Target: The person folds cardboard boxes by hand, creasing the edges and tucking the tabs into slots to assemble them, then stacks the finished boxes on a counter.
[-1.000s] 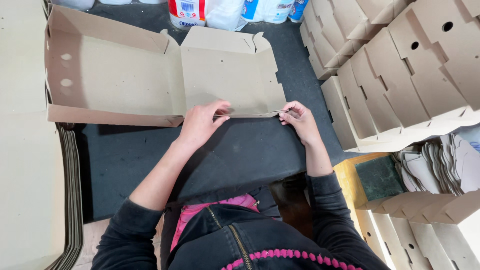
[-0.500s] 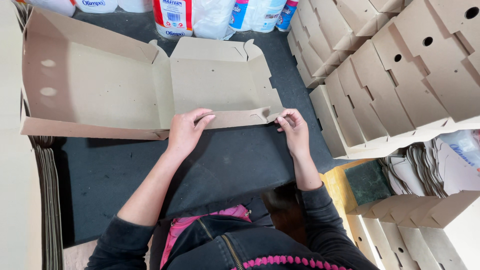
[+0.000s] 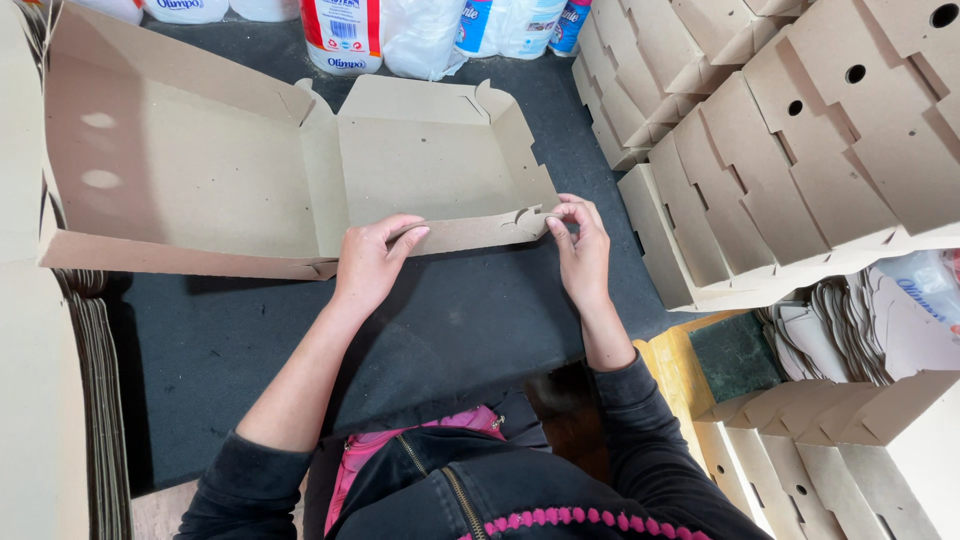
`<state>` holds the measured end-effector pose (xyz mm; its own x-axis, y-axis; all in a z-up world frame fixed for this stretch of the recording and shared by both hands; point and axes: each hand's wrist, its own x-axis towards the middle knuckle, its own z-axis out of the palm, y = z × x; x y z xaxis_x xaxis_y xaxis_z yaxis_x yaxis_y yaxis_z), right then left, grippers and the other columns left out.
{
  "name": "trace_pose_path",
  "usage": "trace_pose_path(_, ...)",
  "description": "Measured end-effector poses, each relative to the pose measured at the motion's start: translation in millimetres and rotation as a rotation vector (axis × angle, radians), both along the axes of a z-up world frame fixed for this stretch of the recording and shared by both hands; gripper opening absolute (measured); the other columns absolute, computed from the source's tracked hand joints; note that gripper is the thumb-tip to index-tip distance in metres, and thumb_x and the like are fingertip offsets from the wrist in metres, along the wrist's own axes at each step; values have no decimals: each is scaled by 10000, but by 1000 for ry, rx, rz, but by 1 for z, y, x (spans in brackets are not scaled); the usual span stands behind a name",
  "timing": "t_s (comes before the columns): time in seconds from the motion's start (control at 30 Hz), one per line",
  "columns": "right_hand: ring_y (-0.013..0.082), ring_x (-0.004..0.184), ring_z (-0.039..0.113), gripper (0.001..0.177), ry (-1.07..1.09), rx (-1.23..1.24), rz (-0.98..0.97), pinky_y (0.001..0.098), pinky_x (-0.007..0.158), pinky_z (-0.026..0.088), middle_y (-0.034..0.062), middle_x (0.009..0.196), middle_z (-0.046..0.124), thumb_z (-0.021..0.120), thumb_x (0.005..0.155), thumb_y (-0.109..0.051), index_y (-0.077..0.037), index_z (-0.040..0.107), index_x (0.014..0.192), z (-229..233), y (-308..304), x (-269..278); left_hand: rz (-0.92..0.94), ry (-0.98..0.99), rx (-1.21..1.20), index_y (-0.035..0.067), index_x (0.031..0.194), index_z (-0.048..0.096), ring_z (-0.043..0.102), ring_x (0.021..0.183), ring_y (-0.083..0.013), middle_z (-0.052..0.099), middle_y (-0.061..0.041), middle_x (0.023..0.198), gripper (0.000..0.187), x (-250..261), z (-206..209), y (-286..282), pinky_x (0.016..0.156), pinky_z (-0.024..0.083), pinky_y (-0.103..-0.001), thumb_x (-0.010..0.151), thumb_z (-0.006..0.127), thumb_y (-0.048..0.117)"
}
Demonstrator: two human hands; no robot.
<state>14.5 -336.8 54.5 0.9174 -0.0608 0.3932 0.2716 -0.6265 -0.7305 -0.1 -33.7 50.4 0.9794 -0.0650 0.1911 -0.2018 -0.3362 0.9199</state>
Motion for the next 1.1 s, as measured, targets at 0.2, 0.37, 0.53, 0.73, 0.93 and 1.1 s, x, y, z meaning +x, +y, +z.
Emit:
trace_pose_path(0.2, 251, 1004, 669, 84, -14, 87, -10, 313, 729, 593, 151, 1263, 632, 610, 1071, -122, -54, 623, 1023, -2, 5, -3, 2, 13, -13, 128, 1118, 796, 735, 1012, -330, 772, -154, 1029, 156, -2, 6, 0, 860, 607, -407, 1029, 679, 177)
trace_pose_path(0.37, 386, 1164, 651, 37, -2, -133, 14, 471, 859, 605, 123, 1373, 562, 660, 1017, -69, -61, 629, 999, 27, 38, -20, -6, -21, 14, 134, 1109, 797, 743, 977, -328, 780, -131, 999, 147, -2, 5, 0, 851, 608, -419, 1032, 676, 169)
trace_pose_path(0.53, 351, 1272, 610, 48, -34, -178, 3, 530, 990, 573, 82, 1396, 519, 670, 1002, -81, -80, 629, 977, 32, 42, -19, -7, -40, 10, 141, 1101, 792, 731, 1012, -330, 780, -125, 1002, 138, -2, 7, 2, 863, 604, -434, 1022, 683, 171)
trace_pose_path(0.73, 367, 1311, 575, 81, -59, -131, -11, 518, 1026, 554, 100, 1380, 502, 671, 1025, -106, -73, 614, 978, 32, 40, -14, 55, -39, -4, 149, 1082, 803, 726, 1027, -321, 780, -117, 1006, 126, -5, 12, 4, 874, 600, -413, 1010, 702, 165)
trace_pose_path(0.93, 328, 1344, 522, 74, -85, -283, 39, 481, 1031, 550, 60, 1400, 485, 727, 987, -116, -100, 659, 960, 35, 45, -13, 43, -42, -3, 161, 1082, 804, 732, 1018, -302, 782, -100, 996, 124, -5, 10, 6, 874, 602, -402, 1012, 702, 164)
trace_pose_path(1.1, 369, 1363, 504, 54, -95, -161, 46, 555, 1019, 549, 97, 1421, 470, 705, 1001, -99, -97, 653, 987, 40, 45, -14, 28, -33, -72, 142, 1097, 799, 724, 1047, -270, 780, -110, 1016, 130, -3, 8, 7, 897, 594, -379, 1014, 699, 147)
